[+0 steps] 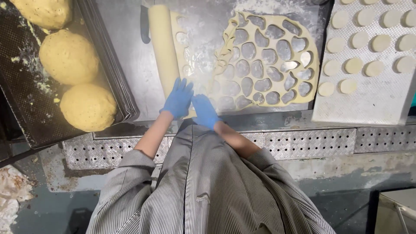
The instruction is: Cutting circular pieces of dough from a rolled sheet using a round cutter and placing them on a tray.
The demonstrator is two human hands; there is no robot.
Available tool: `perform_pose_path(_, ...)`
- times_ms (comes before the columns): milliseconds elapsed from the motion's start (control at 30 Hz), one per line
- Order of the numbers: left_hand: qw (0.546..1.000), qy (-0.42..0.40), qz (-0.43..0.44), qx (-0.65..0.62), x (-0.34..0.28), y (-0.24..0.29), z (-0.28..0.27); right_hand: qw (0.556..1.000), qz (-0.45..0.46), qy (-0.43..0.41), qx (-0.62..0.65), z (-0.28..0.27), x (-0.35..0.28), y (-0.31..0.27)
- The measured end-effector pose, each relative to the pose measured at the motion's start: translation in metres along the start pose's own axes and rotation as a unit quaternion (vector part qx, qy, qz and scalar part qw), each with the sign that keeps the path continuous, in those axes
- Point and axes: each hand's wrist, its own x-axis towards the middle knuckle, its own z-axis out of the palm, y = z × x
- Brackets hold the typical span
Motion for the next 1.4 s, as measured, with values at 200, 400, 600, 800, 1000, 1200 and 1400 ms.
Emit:
perform_pose_path(200,0.995,0.054,-0.059,-0.051,-0.014,0.037,0.007,0.992,0.116,-0.026,-0.053,0.087,-0.029,0.024)
perform_pose_path(400,0.984,0.114,-0.104,-0.088,0.005,0.045,0.038,0.984,0.078,-0.146,0.065,-0.033,0.021,0.011)
perform_pose_path(600,0.978,0.14,-0.128,-0.087,0.017,0.045,0.037,0.985,0.103,-0.138,0.028,-0.018,-0.017,0.065)
perform_pose_path(800,0.969,0.201,-0.113,-0.094,0.01,0.039,0.036,0.708,0.381,0.423,0.417,-0.139,-0.076,0.159)
perform_pose_path(1000,0.937,0.258,-0.069,-0.224,0.014,0.034,-0.004,0.85,0.439,0.289,0.041,-0.212,-0.054,0.184)
perform_pose_path(1200,0.902,0.322,-0.085,-0.277,0.022,0.006,-0.011,0.788,0.562,0.208,-0.144,-0.069,-0.055,0.269)
perform_pose_path(1400,0.877,0.368,-0.083,-0.297,0.036,-0.018,-0.009,0.827,0.329,0.428,0.153,-0.162,0.033,0.223)
